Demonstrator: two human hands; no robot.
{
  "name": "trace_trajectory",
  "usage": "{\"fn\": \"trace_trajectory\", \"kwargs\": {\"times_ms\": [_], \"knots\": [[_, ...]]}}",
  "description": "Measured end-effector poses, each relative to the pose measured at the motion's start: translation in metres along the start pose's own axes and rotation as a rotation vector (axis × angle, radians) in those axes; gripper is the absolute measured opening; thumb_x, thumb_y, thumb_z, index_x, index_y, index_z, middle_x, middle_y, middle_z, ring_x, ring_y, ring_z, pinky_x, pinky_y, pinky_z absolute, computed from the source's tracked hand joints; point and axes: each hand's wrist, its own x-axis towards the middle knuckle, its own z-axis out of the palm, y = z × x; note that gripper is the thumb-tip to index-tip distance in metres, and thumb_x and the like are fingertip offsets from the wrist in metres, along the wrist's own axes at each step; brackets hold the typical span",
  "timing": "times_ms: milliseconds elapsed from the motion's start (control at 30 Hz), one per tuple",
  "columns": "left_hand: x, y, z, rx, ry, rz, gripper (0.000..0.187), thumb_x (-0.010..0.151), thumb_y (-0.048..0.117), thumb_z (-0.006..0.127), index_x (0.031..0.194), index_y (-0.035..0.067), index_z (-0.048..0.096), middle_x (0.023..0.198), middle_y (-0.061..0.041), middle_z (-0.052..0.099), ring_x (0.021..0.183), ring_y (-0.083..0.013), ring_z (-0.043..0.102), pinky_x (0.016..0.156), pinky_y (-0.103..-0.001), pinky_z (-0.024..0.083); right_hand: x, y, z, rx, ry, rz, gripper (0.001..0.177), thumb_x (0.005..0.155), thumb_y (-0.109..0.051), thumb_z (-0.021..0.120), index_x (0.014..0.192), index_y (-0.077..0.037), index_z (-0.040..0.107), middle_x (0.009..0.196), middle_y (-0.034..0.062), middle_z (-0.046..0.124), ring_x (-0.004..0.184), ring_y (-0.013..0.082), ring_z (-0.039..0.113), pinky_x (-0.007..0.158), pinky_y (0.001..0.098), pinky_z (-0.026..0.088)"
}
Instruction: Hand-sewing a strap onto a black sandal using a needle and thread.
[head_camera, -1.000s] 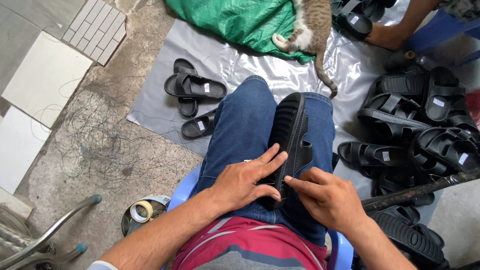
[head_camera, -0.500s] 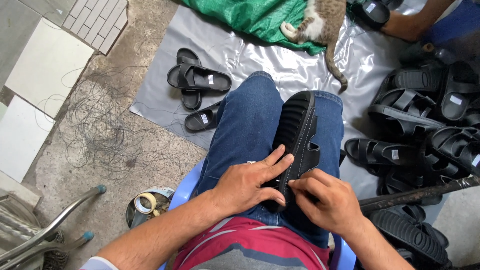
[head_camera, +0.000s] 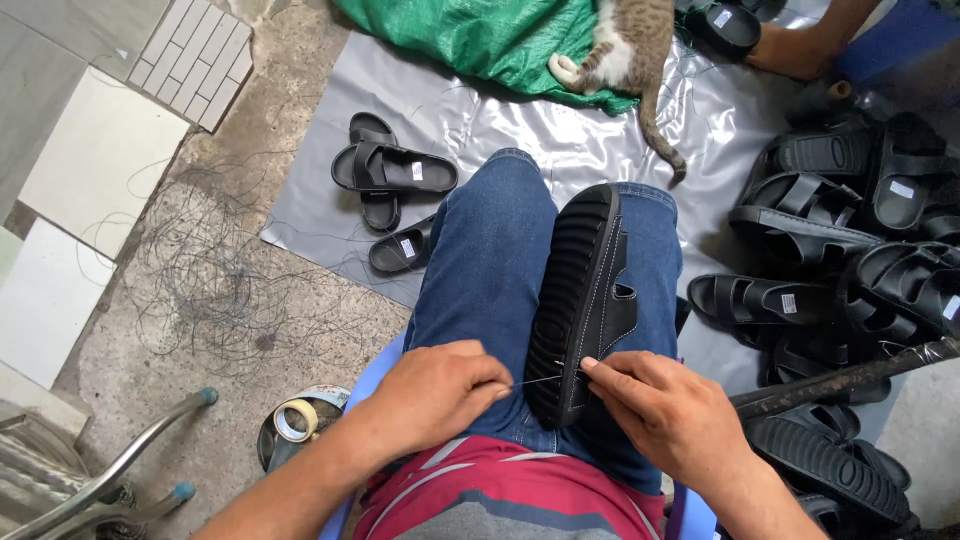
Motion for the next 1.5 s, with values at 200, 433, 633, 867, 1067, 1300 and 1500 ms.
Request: {"fn": "trace_trajectory", "kwargs": {"times_ms": [200, 433, 633, 867, 1067, 1300, 1500], "knots": [[0.007, 0.027, -0.013, -1.131, -0.114, -0.018, 0.004, 0.08, 0.014, 0.062, 0.082, 0.012, 0.064, 0.11, -0.008, 0.065, 0.076, -0.0079, 0.061, 0.052, -0.019, 0.053, -0.001, 0.009, 0.003, -0.004, -0.105, -0.008, 0.034, 0.082, -0.019, 0.059, 0.116, -0.021, 0.055, 0.088, -0.0021, 0.058, 0.059, 0.0173, 0.057, 0.049, 0.0302, 0.047], [0.027, 0.033, -0.005, -0.136, 0.137, -0.076, 0.017, 0.084, 0.017, 0.049, 0.102, 0.018, 0.046, 0.092, 0.002, 0.064, 0.085, -0.0206, 0.062, 0.063, -0.042, 0.047, 0.005, 0.006, 0.001, 0.04, -0.085, 0.025, 0.03, 0.081, -0.021, 0.062, 0.11, -0.02, 0.059, 0.086, -0.0026, 0.059, 0.061, 0.0163, 0.058, 0.048, 0.0296, 0.046], [0.02, 0.047, -0.007, -0.093, -0.029, 0.08, 0.04, 0.08, 0.009, 0.039, 0.119, 0.017, 0.04, 0.102, -0.008, 0.055, 0.083, -0.0341, 0.059, 0.06, -0.052, 0.045, -0.003, 0.01, 0.005, -0.034, -0.139, 0.083, 0.035, 0.081, -0.023, 0.059, 0.116, -0.026, 0.057, 0.085, -0.006, 0.056, 0.063, 0.0135, 0.059, 0.042, 0.0311, 0.046], [0.021, 0.036, -0.012, -0.053, 0.049, 0.078, 0.038, 0.085, 0.029, 0.05, 0.123, 0.029, 0.053, 0.095, -0.002, 0.05, 0.072, -0.0269, 0.06, 0.062, -0.044, 0.049, -0.005, 0.019, -0.051, -0.162, -0.716, 0.478, 0.057, 0.079, -0.035, 0.051, 0.13, -0.056, 0.035, 0.091, -0.0111, 0.052, 0.065, 0.0181, 0.064, 0.057, 0.0383, 0.051], [0.026, 0.045, 0.007, -0.073, 0.192, 0.118, 0.045, 0.077, 0.041, 0.063, 0.118, 0.026, 0.055, 0.103, -0.001, 0.047, 0.076, -0.0255, 0.062, 0.052, -0.046, 0.051, -0.014, 0.019, -0.051, -0.04, -0.571, 0.427, 0.056, 0.082, -0.027, 0.05, 0.132, -0.048, 0.036, 0.085, -0.0084, 0.051, 0.065, 0.0116, 0.058, 0.048, 0.0325, 0.051], [0.026, 0.043, 0.022, -0.283, 0.282, 0.149, 0.009, 0.081, 0.027, 0.062, 0.087, 0.023, 0.066, 0.087, 0.001, 0.05, 0.069, -0.0151, 0.06, 0.057, -0.032, 0.05, -0.01, 0.008, -0.019, 0.389, -0.281, 0.642, 0.061, 0.066, -0.035, 0.075, 0.124, -0.032, 0.055, 0.051, -0.0037, 0.05, 0.044, 0.0085, 0.041, 0.047, 0.023, 0.04], [0.023, 0.04, 0.019, -0.694, 0.183, 0.05, 0.005, 0.077, 0.023, 0.069, 0.079, 0.019, 0.07, 0.08, 0.003, 0.05, 0.075, -0.0053, 0.05, 0.07, -0.019, 0.041, 0.005, -0.012, 0.001, 0.557, -0.081, 0.676, 0.013, 0.079, -0.026, 0.061, 0.079, -0.016, 0.068, 0.058, -0.0074, 0.064, 0.043, 0.006, 0.047, 0.048, 0.0216, 0.041]]}}
